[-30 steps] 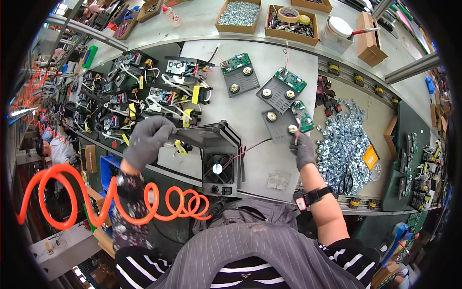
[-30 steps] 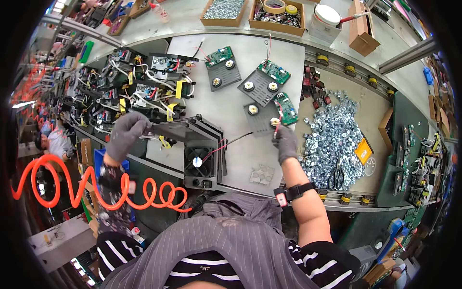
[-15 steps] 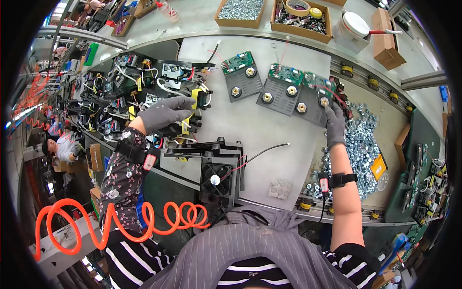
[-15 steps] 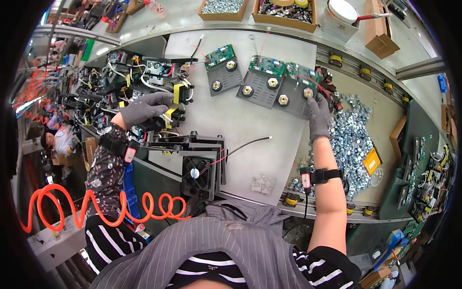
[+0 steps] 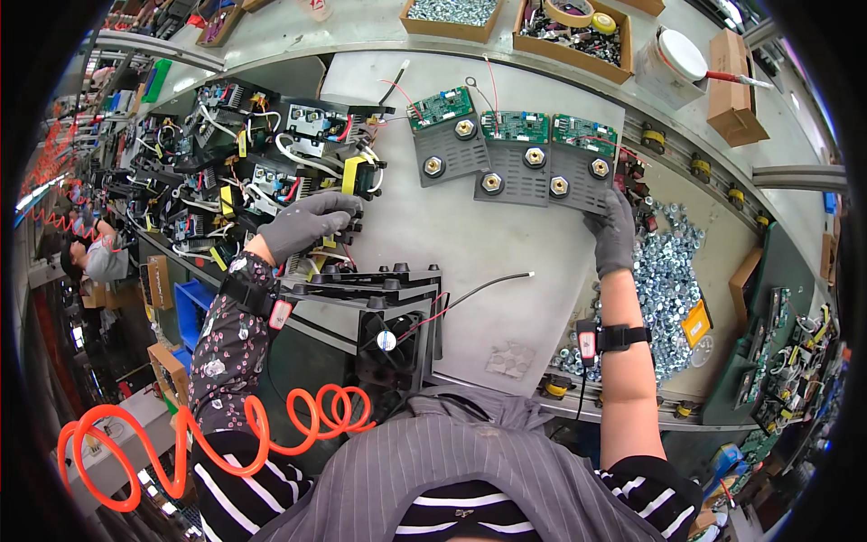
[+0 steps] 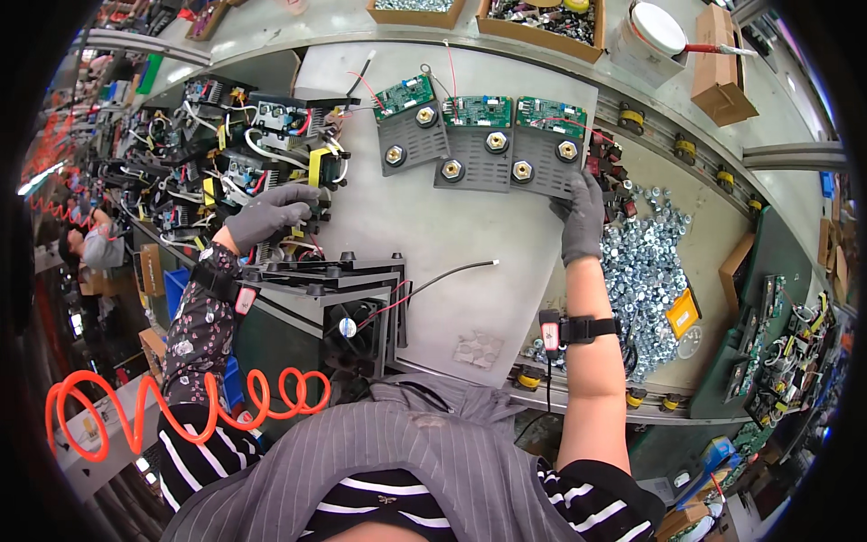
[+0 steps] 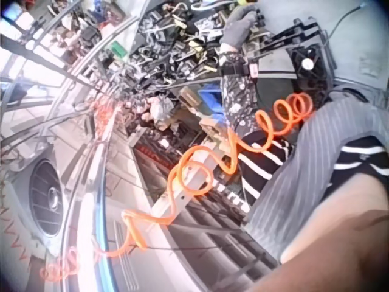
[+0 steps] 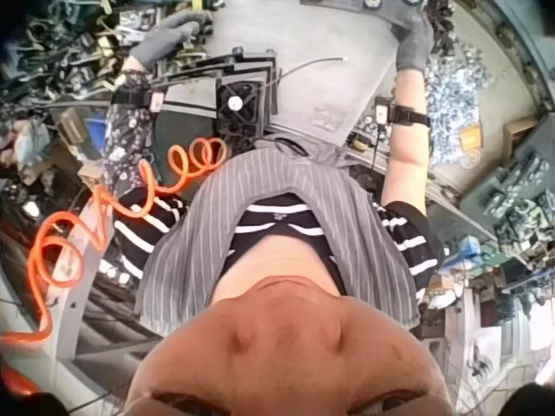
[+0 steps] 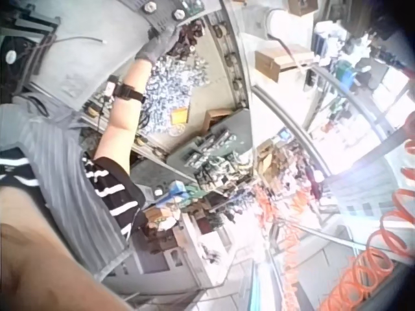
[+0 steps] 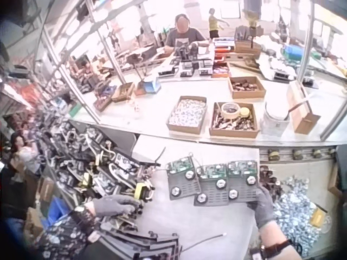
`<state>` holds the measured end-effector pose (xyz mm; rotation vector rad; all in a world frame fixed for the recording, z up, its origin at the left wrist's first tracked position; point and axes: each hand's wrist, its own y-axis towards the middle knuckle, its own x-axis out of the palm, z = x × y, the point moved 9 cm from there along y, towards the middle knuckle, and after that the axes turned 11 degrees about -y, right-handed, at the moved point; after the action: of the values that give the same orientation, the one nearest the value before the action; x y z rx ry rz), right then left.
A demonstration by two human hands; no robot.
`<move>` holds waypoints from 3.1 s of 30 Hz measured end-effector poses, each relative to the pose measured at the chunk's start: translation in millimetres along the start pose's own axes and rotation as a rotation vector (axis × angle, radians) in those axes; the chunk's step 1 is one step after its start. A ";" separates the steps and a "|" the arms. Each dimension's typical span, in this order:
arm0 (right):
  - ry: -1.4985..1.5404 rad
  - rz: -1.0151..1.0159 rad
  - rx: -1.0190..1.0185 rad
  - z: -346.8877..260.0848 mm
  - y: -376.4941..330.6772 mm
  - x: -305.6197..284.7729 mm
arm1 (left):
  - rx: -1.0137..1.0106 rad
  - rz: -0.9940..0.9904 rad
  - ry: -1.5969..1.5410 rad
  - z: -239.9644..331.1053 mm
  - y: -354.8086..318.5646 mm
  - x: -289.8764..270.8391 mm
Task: Assembling electronic components and connecting wires on an industrial assembly line.
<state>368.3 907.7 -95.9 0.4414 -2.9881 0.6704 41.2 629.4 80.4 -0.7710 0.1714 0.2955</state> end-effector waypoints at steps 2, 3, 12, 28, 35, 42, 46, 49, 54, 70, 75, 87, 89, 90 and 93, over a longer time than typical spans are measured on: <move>-0.069 0.174 -0.104 -13.7 -12.9 -20.7 | 0.002 0.015 -0.091 -0.5 -8.8 -1.6; -0.039 0.208 -0.128 -19.3 -20.1 -26.5 | -0.001 0.038 -0.169 -1.6 -14.5 -4.0; -1.204 -0.172 -1.260 -88.9 -118.6 124.0 | 0.212 0.296 -0.413 -32.2 -84.2 -16.9; -1.680 -0.451 -1.217 -55.3 -89.9 276.9 | 0.044 0.785 -0.620 -174.8 -191.2 23.1; -1.213 -0.275 -1.303 -98.6 -117.2 162.4 | 0.075 0.715 -0.767 -193.9 -188.9 40.1; -1.455 -0.073 -1.055 -62.7 -76.0 107.4 | 0.046 0.640 -0.879 -214.2 -166.4 65.9; -1.295 -0.006 -1.063 -60.2 -64.1 114.2 | 0.078 0.583 -0.903 -220.8 -166.7 71.6; -1.238 0.034 -1.091 -65.6 -60.6 120.7 | 0.127 0.509 -0.948 -223.8 -169.0 76.3; -1.263 0.048 -1.161 -85.0 -60.0 137.9 | 0.114 0.644 -0.856 -232.4 -184.5 75.5; -1.155 -0.095 -0.942 -78.4 -128.4 73.8 | -0.046 0.864 -0.688 -251.9 -303.6 8.1; -0.951 -0.161 -0.389 -29.5 -156.4 23.5 | -0.146 1.367 0.091 -261.6 -435.5 -107.8; -1.373 -0.154 -0.147 66.2 -195.3 4.8 | -0.628 1.601 0.065 -402.2 -626.4 -266.7; -1.364 -0.150 -0.109 69.1 -191.5 -0.1 | -0.526 1.510 0.207 -398.2 -616.6 -277.1; -1.369 -0.138 -0.106 70.6 -190.1 0.5 | -0.498 1.515 0.162 -399.4 -613.8 -276.8; -1.359 -0.110 -0.112 73.7 -186.9 8.8 | -0.558 1.420 0.009 -399.7 -595.6 -273.7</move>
<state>414.4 712.4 -84.7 1.5593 -4.0612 0.1452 -42.3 -111.9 261.5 -1.0971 0.6568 1.7378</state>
